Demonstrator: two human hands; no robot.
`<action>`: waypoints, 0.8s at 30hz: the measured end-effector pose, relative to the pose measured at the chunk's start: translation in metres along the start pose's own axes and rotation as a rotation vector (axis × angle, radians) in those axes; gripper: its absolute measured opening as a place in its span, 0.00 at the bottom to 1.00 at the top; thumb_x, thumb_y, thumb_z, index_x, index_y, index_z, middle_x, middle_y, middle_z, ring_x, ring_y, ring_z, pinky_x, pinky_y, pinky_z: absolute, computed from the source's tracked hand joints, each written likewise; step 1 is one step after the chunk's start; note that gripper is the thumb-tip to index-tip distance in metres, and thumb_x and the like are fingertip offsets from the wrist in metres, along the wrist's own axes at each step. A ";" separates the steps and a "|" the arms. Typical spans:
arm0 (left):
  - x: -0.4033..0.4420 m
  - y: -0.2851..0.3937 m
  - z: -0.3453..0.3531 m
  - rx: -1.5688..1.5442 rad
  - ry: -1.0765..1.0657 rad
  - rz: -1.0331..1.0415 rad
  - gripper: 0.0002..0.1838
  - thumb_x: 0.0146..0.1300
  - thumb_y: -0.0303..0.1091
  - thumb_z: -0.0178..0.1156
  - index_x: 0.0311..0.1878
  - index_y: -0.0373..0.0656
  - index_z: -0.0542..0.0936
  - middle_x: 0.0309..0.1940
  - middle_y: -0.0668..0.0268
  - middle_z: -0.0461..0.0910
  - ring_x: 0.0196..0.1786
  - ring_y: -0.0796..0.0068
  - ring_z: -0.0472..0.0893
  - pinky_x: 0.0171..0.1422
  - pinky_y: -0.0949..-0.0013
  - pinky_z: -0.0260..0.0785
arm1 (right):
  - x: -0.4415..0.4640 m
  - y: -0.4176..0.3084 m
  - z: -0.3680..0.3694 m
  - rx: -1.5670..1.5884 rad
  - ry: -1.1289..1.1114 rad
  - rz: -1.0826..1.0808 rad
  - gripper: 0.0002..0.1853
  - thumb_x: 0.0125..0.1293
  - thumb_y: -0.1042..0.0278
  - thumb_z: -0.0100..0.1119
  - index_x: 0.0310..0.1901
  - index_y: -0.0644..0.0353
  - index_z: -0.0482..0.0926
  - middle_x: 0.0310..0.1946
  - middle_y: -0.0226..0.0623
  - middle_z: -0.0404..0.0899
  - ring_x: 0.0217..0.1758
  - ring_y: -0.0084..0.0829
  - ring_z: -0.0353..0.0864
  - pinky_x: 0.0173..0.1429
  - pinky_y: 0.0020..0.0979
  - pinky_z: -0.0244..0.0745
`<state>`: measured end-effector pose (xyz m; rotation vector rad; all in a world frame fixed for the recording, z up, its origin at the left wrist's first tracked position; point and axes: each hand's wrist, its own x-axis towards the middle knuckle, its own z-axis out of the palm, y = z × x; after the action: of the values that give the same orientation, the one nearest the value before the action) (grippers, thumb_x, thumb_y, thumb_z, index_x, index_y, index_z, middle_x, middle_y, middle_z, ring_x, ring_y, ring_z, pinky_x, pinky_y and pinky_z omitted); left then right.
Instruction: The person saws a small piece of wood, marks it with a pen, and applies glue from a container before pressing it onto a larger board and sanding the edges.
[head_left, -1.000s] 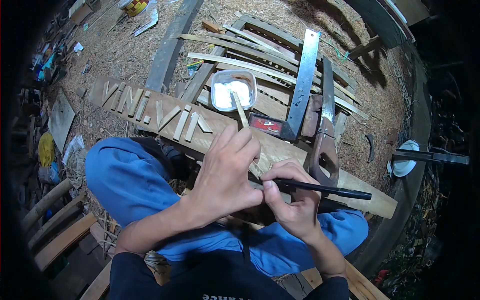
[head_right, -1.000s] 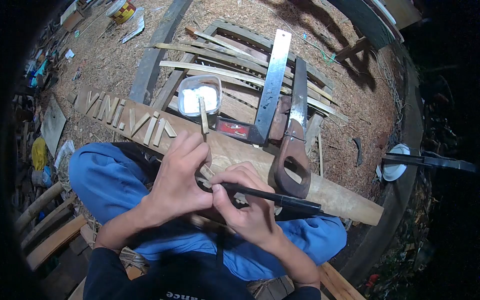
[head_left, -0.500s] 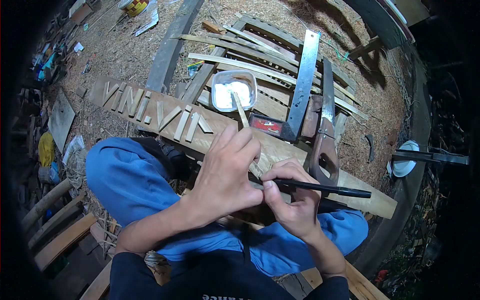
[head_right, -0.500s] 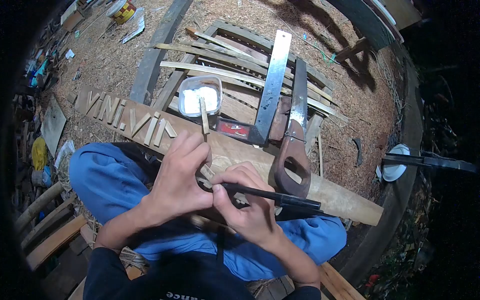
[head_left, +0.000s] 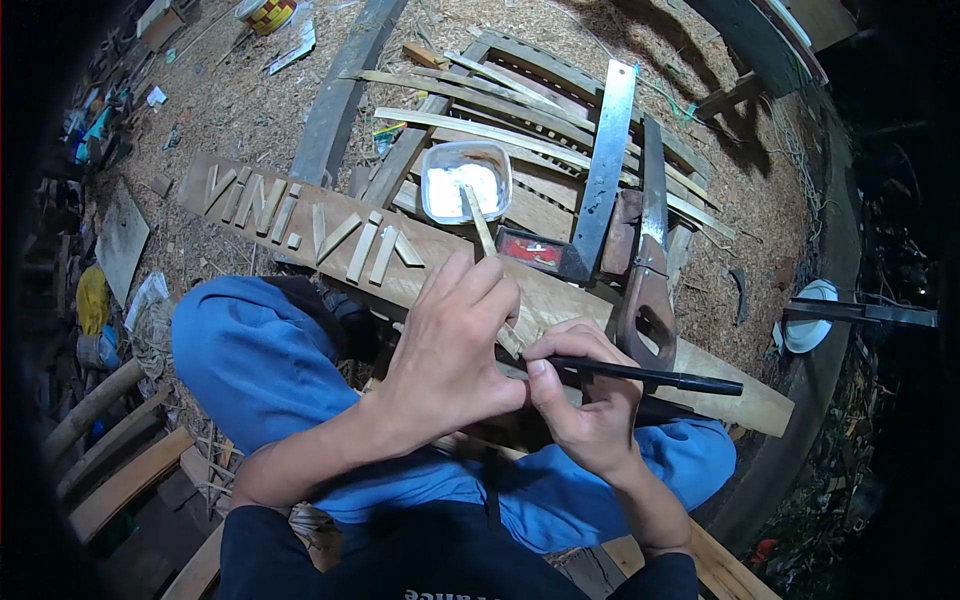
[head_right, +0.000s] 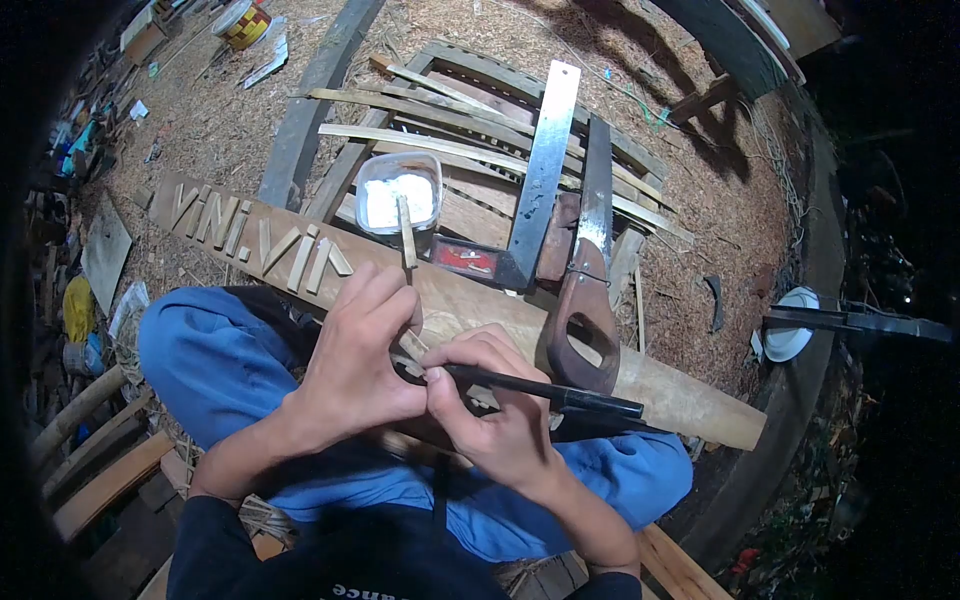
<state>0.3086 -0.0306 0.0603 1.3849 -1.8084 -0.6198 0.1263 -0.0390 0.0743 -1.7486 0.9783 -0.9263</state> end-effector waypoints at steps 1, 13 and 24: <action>0.000 0.000 -0.001 0.001 -0.001 -0.002 0.24 0.35 0.34 0.73 0.31 0.39 0.69 0.35 0.56 0.66 0.41 0.52 0.67 0.44 0.54 0.61 | 0.000 0.000 0.000 -0.003 -0.017 -0.015 0.06 0.62 0.79 0.68 0.41 0.65 0.85 0.34 0.39 0.83 0.37 0.34 0.80 0.42 0.32 0.77; 0.000 0.001 0.002 0.009 0.001 -0.011 0.23 0.35 0.35 0.72 0.31 0.39 0.69 0.35 0.56 0.67 0.41 0.52 0.68 0.44 0.54 0.61 | 0.000 -0.001 -0.004 -0.019 -0.081 -0.023 0.06 0.62 0.83 0.65 0.41 0.68 0.84 0.37 0.41 0.82 0.41 0.31 0.80 0.47 0.30 0.76; 0.001 0.001 -0.001 0.009 0.004 0.008 0.24 0.36 0.37 0.74 0.32 0.39 0.69 0.34 0.56 0.67 0.41 0.52 0.68 0.44 0.55 0.61 | -0.001 0.002 0.001 0.010 0.044 0.033 0.06 0.64 0.79 0.66 0.42 0.65 0.85 0.33 0.39 0.84 0.35 0.29 0.82 0.40 0.30 0.77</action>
<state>0.3084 -0.0310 0.0615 1.3840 -1.8144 -0.6045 0.1266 -0.0381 0.0719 -1.7057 1.0265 -0.9511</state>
